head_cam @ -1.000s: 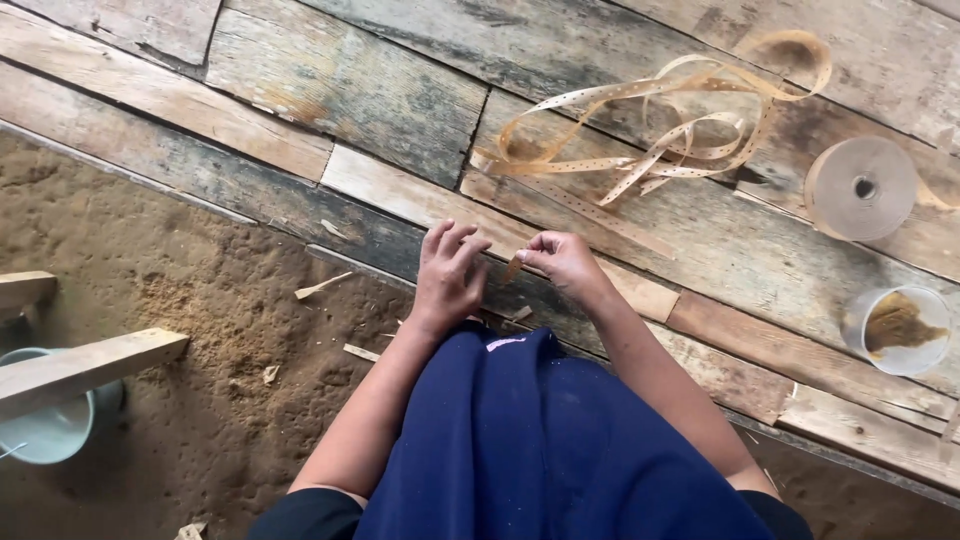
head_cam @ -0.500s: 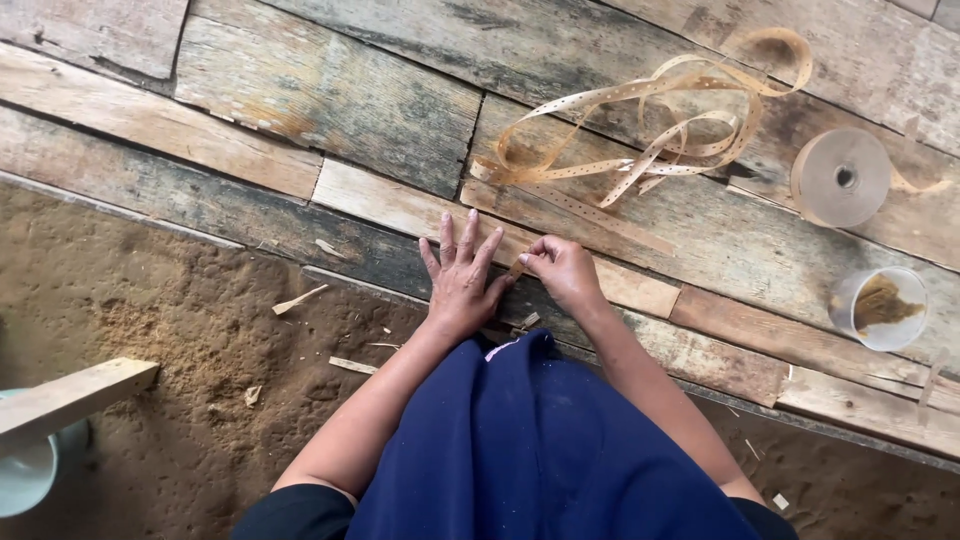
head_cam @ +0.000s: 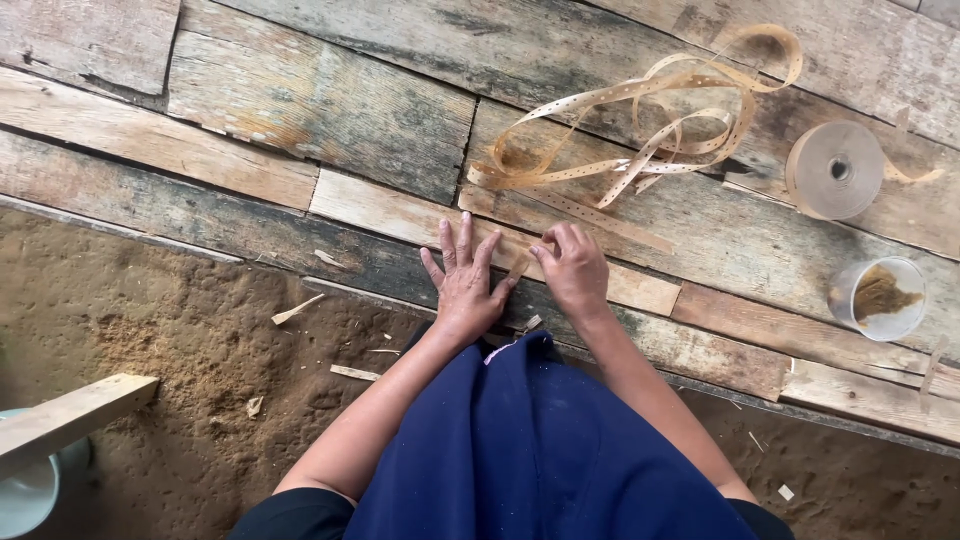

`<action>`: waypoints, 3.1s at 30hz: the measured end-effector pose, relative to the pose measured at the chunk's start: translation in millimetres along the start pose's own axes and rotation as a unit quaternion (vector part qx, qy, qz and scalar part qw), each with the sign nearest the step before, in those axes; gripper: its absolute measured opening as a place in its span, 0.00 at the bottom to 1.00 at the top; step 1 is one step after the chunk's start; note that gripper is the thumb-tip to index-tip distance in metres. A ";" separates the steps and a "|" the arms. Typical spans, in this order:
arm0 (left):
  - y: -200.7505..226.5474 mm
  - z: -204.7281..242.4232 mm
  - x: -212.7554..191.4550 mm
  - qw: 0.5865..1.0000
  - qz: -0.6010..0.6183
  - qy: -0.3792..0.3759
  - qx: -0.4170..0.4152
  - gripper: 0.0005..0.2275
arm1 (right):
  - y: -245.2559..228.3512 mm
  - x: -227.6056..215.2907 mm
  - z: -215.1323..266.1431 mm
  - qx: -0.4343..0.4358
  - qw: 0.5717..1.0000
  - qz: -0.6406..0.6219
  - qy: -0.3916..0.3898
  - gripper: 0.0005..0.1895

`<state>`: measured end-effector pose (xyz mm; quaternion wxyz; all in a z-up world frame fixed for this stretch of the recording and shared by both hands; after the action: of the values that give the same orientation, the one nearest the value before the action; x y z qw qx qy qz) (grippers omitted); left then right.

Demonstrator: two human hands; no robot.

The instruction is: Applying adhesive paste to thin wooden strips using fingers and a small wooden applicator.

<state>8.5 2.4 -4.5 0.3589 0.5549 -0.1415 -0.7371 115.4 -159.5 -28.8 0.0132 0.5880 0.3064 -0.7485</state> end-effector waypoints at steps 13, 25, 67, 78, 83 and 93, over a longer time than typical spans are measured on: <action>-0.4 1.2 -4.7 1.000 0.002 -0.017 0.011 0.34 | 2.5 15.6 3.3 -0.082 0.990 0.113 0.033 0.34; -16.0 -1.6 5.2 0.999 0.018 -0.028 0.034 0.34 | 12.8 32.3 -7.8 -0.080 0.980 0.124 0.131 0.16; 140.7 -88.9 10.9 0.958 0.069 0.051 0.274 0.13 | 95.8 -313.3 98.4 -0.064 0.770 -0.572 0.277 0.12; 172.8 -115.6 -204.2 0.800 0.023 0.524 0.292 0.16 | 248.3 -402.9 137.7 -0.019 0.560 -0.680 0.473 0.09; 273.5 -86.8 -129.2 0.963 -0.184 0.196 0.021 0.33 | 272.9 -413.3 137.8 0.014 0.647 -0.618 0.446 0.10; 448.3 -50.3 120.6 0.800 0.294 -0.454 0.261 0.10 | 273.7 -401.1 125.5 -0.019 0.707 -0.654 0.268 0.24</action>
<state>206.3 -385.6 163.8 0.2940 0.1611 -0.6316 -0.6990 233.6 -577.8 221.3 -0.5509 0.4154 0.6194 -0.3745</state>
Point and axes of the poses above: each hand's wrist, its own z-axis away from the middle knuckle, its own x-axis out of the palm, y = z × x, the point moved 1 cm from there along -z, towards the middle knuckle, and after that the axes turned 7 degrees about -y, right-handed, at the moved point
